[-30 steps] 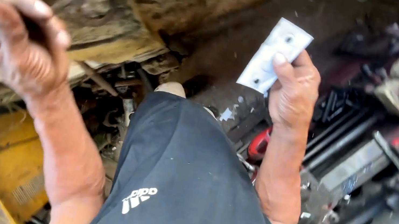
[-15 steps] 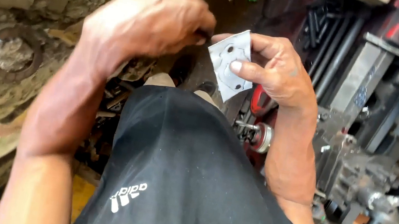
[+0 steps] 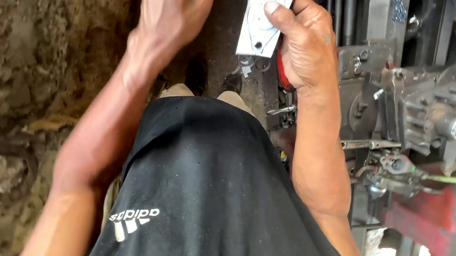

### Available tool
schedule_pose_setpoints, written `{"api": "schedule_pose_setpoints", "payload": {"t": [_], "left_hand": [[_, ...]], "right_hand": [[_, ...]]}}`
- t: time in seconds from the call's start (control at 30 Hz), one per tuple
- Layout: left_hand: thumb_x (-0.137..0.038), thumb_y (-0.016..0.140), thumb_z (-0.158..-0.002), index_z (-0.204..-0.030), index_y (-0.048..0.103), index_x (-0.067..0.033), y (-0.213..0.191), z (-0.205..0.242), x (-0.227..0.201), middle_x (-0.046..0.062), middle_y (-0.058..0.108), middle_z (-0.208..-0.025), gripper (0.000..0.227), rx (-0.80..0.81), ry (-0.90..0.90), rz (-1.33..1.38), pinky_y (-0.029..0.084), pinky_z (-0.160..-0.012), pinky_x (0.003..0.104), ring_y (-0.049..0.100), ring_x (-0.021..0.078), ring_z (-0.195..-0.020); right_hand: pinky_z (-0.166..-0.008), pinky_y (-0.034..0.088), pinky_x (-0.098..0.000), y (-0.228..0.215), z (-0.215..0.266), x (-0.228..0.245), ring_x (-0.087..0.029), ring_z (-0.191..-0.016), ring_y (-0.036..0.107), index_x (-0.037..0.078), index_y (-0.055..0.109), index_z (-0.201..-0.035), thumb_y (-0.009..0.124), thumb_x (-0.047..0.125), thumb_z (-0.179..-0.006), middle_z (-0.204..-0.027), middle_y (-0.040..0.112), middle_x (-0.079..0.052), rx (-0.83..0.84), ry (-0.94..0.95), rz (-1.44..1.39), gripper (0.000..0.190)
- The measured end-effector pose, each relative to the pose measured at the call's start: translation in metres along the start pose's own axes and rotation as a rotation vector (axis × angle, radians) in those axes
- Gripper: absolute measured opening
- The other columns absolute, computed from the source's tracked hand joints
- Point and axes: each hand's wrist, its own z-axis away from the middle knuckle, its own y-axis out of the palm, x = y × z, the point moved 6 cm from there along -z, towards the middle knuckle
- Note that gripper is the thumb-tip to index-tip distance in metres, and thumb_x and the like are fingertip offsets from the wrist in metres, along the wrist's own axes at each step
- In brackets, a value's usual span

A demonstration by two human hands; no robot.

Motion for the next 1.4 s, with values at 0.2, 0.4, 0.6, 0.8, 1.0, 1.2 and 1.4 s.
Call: {"api": "schedule_pose_setpoints", "payload": {"t": [0.2,0.4,0.6,0.8,1.0,1.2,1.4], "left_hand": [[-0.003,0.068,-0.1,-0.108,0.066,0.0033,0.04,0.049,-0.011,0.017,0.071,-0.1,0.011,0.125,-0.326,0.267,0.057,-0.071,0.037,0.069,0.0266,-0.086],[-0.02,0.075,-0.101,-0.127,0.061,-0.0051,0.06,0.06,0.004,0.01,0.064,-0.112,0.033,0.151,-0.279,0.004,0.054,-0.076,0.041,0.061,0.0279,-0.097],[-0.019,0.084,-0.091,-0.132,0.056,-0.0059,0.082,0.038,0.016,0.008,0.06,-0.102,0.051,0.249,-0.154,-0.22,0.05,-0.065,0.043,0.056,0.0299,-0.083],[-0.02,0.083,-0.093,-0.138,0.051,-0.0106,0.107,0.009,0.032,0.005,0.06,-0.094,0.055,0.372,-0.195,-0.249,0.049,-0.054,0.045,0.062,0.0285,-0.075],[-0.005,0.069,-0.09,-0.138,0.05,-0.0145,0.139,-0.055,0.055,0.007,0.064,-0.082,0.052,0.492,-0.307,-0.082,0.049,-0.048,0.05,0.063,0.0331,-0.062],[-0.011,0.079,-0.073,-0.127,0.069,-0.0222,0.165,-0.112,0.073,0.002,0.074,-0.088,0.055,0.64,-0.373,0.086,0.048,-0.062,0.045,0.07,0.0289,-0.078],[-0.017,0.084,-0.087,-0.102,0.076,-0.0139,0.185,-0.122,0.074,0.006,0.075,-0.08,0.018,0.776,-0.512,0.449,0.06,-0.067,0.04,0.074,0.0227,-0.078]], "right_hand": [[-0.086,0.065,-0.0379,-0.015,-0.014,-0.015,-0.025,-0.093,0.076,-0.001,0.071,-0.119,0.077,0.011,-0.093,-0.107,0.078,-0.015,-0.171,-0.136,-0.17,0.029],[-0.089,0.063,-0.0402,-0.019,-0.026,-0.024,-0.025,-0.099,0.074,-0.002,0.071,-0.119,0.074,0.007,-0.096,-0.112,0.077,-0.015,-0.271,-0.242,-0.248,0.025],[-0.095,0.063,-0.0438,-0.024,-0.035,-0.017,-0.034,-0.105,0.075,-0.004,0.068,-0.119,0.075,0.012,-0.094,-0.112,0.075,-0.024,-0.332,-0.204,-0.312,0.03],[-0.092,0.062,-0.0405,-0.044,-0.058,-0.009,-0.032,-0.104,0.075,-0.003,0.068,-0.122,0.074,0.014,-0.094,-0.112,0.076,-0.025,-0.381,-0.191,-0.348,0.033],[-0.104,0.057,-0.0445,-0.076,-0.095,0.014,-0.035,-0.12,0.071,-0.001,0.069,-0.127,0.075,0.016,-0.097,-0.124,0.073,-0.026,-0.338,-0.224,-0.395,0.036],[-0.096,0.059,-0.0409,-0.111,-0.119,0.028,-0.029,-0.111,0.073,0.001,0.069,-0.125,0.074,0.016,-0.096,-0.117,0.076,-0.019,-0.318,-0.135,-0.569,0.033],[-0.072,0.067,-0.0358,-0.126,-0.098,0.047,-0.016,-0.078,0.076,0.001,0.073,-0.104,0.079,0.003,-0.087,-0.087,0.075,-0.008,-0.568,-0.236,-0.551,0.018]]}}
